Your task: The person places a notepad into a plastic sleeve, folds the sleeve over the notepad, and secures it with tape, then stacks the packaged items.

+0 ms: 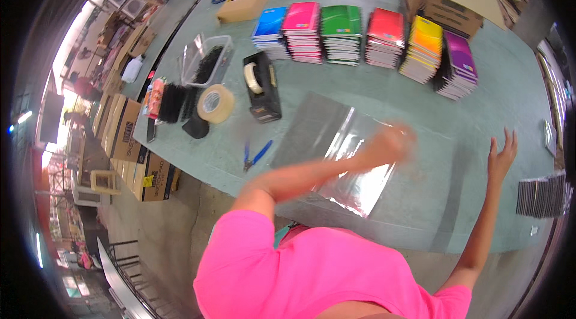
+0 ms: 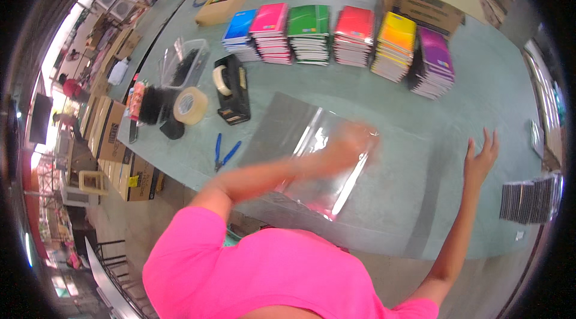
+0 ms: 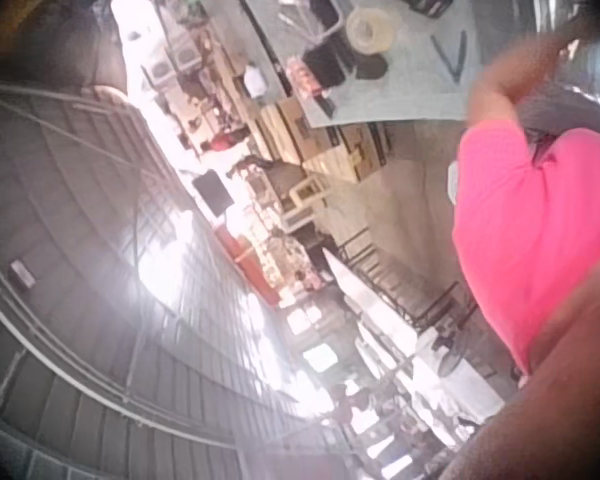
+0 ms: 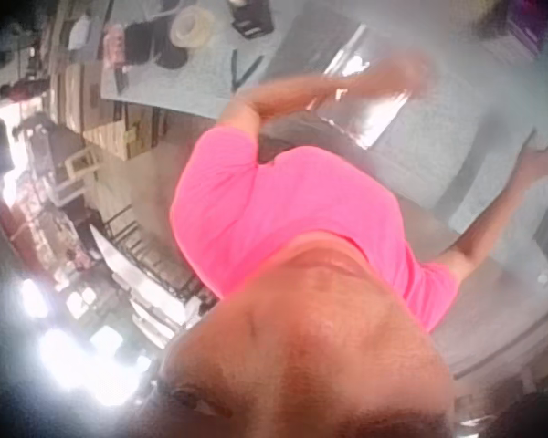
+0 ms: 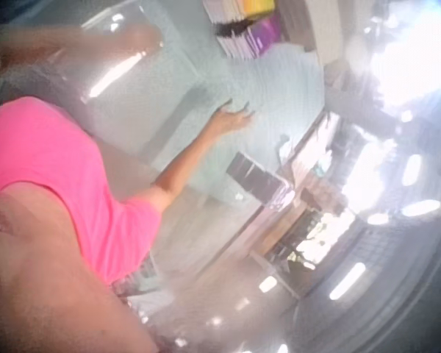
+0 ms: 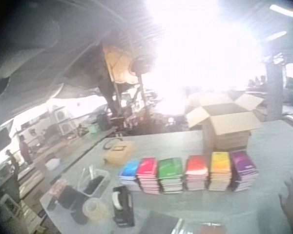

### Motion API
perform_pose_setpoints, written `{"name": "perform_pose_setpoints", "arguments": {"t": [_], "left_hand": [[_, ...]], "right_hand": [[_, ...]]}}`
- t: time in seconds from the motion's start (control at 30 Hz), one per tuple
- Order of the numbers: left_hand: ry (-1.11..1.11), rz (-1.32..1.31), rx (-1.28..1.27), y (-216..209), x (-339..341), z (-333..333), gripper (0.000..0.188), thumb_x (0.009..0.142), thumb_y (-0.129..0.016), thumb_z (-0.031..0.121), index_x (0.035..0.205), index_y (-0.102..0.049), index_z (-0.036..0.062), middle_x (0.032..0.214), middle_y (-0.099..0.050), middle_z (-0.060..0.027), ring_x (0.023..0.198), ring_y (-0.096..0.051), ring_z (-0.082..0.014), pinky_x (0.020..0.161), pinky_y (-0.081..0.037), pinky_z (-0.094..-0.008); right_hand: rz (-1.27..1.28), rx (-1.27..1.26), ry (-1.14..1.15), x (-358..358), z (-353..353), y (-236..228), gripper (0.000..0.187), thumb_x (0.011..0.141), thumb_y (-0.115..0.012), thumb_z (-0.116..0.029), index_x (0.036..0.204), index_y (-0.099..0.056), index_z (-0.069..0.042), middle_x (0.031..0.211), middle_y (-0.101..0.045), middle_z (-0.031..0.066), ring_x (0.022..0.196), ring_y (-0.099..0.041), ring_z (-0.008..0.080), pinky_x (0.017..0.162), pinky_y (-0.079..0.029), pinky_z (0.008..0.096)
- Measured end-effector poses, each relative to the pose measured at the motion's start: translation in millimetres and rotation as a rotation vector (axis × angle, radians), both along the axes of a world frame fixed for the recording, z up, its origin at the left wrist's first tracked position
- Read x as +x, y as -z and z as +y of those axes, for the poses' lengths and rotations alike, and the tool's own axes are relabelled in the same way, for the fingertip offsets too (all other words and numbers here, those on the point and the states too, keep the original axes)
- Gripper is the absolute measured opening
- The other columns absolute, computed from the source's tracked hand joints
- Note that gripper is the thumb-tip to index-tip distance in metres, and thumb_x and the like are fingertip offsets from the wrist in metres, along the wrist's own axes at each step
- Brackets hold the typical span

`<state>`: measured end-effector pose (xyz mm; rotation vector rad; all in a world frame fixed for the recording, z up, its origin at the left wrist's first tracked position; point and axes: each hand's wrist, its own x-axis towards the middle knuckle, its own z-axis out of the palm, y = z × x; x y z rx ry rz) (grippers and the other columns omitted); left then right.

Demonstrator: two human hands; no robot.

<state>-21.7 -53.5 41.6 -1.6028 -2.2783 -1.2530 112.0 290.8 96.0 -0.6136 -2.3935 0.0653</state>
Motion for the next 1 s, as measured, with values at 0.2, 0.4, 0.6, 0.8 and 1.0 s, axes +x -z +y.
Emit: {"name": "perform_pose_setpoints", "arguments": {"t": [0.2, 0.4, 0.6, 0.8, 1.0], "left_hand": [[-0.988, 0.14, 0.068, -67.5, -281.1, -209.0, 0.028, 0.084, -0.056, 0.027, 0.081, -0.061, -0.0006, 0.081, -0.061, -0.0199, 0.081, -0.057, -0.0364, 0.074, -0.044, -0.046], [-1.074, -0.262, -0.2, -57.6, -356.2, -235.4, 0.045, 0.067, -0.074, 0.04, 0.08, -0.064, -0.0024, 0.084, -0.065, -0.0227, 0.077, -0.064, -0.0331, 0.07, -0.049, -0.0415], [-1.019, -0.348, 0.058, -75.7, -373.3, -264.5, 0.036, 0.074, -0.071, 0.032, 0.089, -0.062, -0.0003, 0.069, -0.061, -0.0129, 0.056, -0.059, -0.0186, 0.048, -0.044, -0.0342], [-0.275, 0.019, -0.092, -85.4, -256.8, -158.0, 0.041, 0.087, -0.057, 0.034, 0.111, -0.054, 0.0015, 0.097, -0.063, -0.0138, 0.092, -0.059, -0.026, 0.085, -0.044, -0.0423], [-0.383, 0.636, -0.213, -60.1, -327.5, -175.6, 0.031, 0.081, -0.059, 0.024, 0.108, -0.06, 0.0075, 0.109, -0.062, -0.01, 0.107, -0.056, -0.0274, 0.097, -0.038, -0.0415]], "right_hand": [[-0.58, -0.216, -0.631, -39.3, -236.1, 68.4, 0.06, 0.082, -0.057, -0.04, 0.132, -0.043, -0.011, 0.144, -0.032, 0.0143, 0.134, -0.023, 0.0364, 0.107, -0.012, 0.0559], [-0.702, -0.34, -0.574, -79.0, -222.8, 46.3, 0.049, 0.077, -0.062, -0.042, 0.116, -0.058, -0.012, 0.137, -0.04, 0.0139, 0.131, -0.03, 0.0338, 0.104, -0.019, 0.0556], [-0.276, -0.701, -0.749, -182.9, -277.6, 28.3, 0.036, 0.082, -0.063, -0.024, 0.114, -0.057, -0.007, 0.13, -0.046, 0.0159, 0.121, -0.043, 0.0324, 0.1, -0.034, 0.0405], [0.309, -2.162, -0.749, -287.5, -314.6, 23.7, 0.036, 0.087, -0.06, -0.018, 0.116, -0.048, 0.001, 0.11, -0.059, 0.0139, 0.1, -0.059, 0.0205, 0.089, -0.048, 0.0337], [0.101, -2.265, -0.549, -267.6, -318.0, 41.3, 0.031, 0.091, -0.053, -0.018, 0.115, -0.045, 0.0, 0.108, -0.059, 0.0128, 0.097, -0.061, 0.0215, 0.086, -0.051, 0.0373]]}}
